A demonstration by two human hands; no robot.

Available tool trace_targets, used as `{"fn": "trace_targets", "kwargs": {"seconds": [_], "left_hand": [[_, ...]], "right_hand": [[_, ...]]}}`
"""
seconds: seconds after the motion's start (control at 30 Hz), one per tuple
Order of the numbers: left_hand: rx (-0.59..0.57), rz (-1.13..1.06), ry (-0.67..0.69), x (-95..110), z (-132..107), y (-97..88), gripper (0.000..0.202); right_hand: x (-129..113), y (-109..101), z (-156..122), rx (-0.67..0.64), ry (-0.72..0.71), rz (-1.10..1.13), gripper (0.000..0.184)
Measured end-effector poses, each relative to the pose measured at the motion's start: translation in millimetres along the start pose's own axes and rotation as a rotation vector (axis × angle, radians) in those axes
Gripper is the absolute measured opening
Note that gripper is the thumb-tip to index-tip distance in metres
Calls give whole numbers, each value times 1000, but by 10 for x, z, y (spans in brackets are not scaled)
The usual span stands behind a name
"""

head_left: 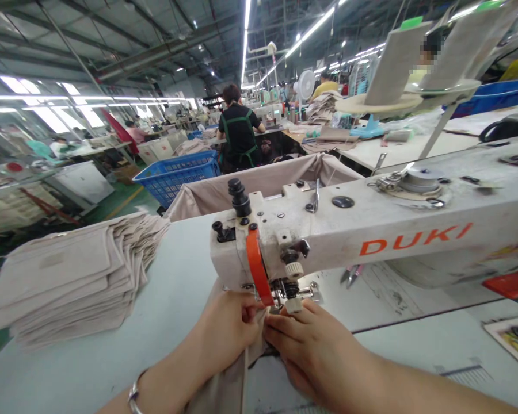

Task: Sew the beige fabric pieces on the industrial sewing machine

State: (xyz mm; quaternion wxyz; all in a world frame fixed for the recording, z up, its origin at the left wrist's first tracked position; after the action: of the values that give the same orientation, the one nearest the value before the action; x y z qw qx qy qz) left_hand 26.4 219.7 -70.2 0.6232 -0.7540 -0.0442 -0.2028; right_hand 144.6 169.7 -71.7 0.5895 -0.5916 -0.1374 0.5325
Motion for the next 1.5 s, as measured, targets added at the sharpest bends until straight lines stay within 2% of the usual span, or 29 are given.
{"fn": "trace_targets", "kwargs": {"seconds": [0.13, 0.3, 0.47, 0.7, 0.87, 0.93, 0.97, 1.0, 1.07, 1.17, 1.2, 1.27, 1.37, 1.43, 1.5], "left_hand": [[40, 23, -26, 0, 7, -20, 25], [15, 53, -53, 72, -18, -12, 19], [49, 164, 33, 280, -43, -55, 25], [108, 57, 81, 382, -59, -27, 23], [118, 17, 108, 399, -113, -38, 23], [148, 20, 130, 305, -243, -31, 19], [193, 46, 105, 189, -335, -35, 17], [269, 87, 63, 38, -444, -53, 23], [418, 159, -132, -387, -686, -70, 54], [426, -42, -332, -918, -905, 85, 72], [409, -171, -378, -1025, -929, 142, 75], [397, -470, -454, -1112, -933, 216, 77], [353, -841, -458, -931, -858, 264, 66], [286, -911, -377, -688, -828, 274, 56], [222, -879, -298, -461, -887, 309, 53]], "right_hand": [[-1, -18, -14, -20, 2, 14, 25], [-107, -39, 7, -61, -63, 31, 42], [-56, -92, -1, 23, -8, 95, 28], [-13, -82, 1, 48, -20, 86, 23], [8, -67, -32, 63, -20, 24, 32], [12, -55, -44, 42, -20, 10, 31], [15, -48, -45, 25, -17, 3, 29], [19, -42, -43, 5, -14, -4, 26], [18, -40, -32, -28, -10, -20, 25], [4, -56, -18, -49, -5, -21, 28], [-1, -65, -16, -44, 0, -16, 29], [-11, -84, -18, -17, 15, 8, 31], [-48, -115, -32, 61, 4, 54, 30], [-78, -140, -52, 125, -25, 58, 28], [-104, -161, -83, 168, -59, 52, 26]]}}
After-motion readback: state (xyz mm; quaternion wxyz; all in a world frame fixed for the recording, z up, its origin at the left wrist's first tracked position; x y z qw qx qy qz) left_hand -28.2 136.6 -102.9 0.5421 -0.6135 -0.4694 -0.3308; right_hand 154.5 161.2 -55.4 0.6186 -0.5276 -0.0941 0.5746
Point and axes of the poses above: each hand's wrist, its own z-axis towards the middle knuckle, its own y-axis out of the palm, x = y × z, the point moved 9 cm from there along z, towards the middle knuckle, and after that the axes turned 9 degrees about z, right-handed, at the moved point
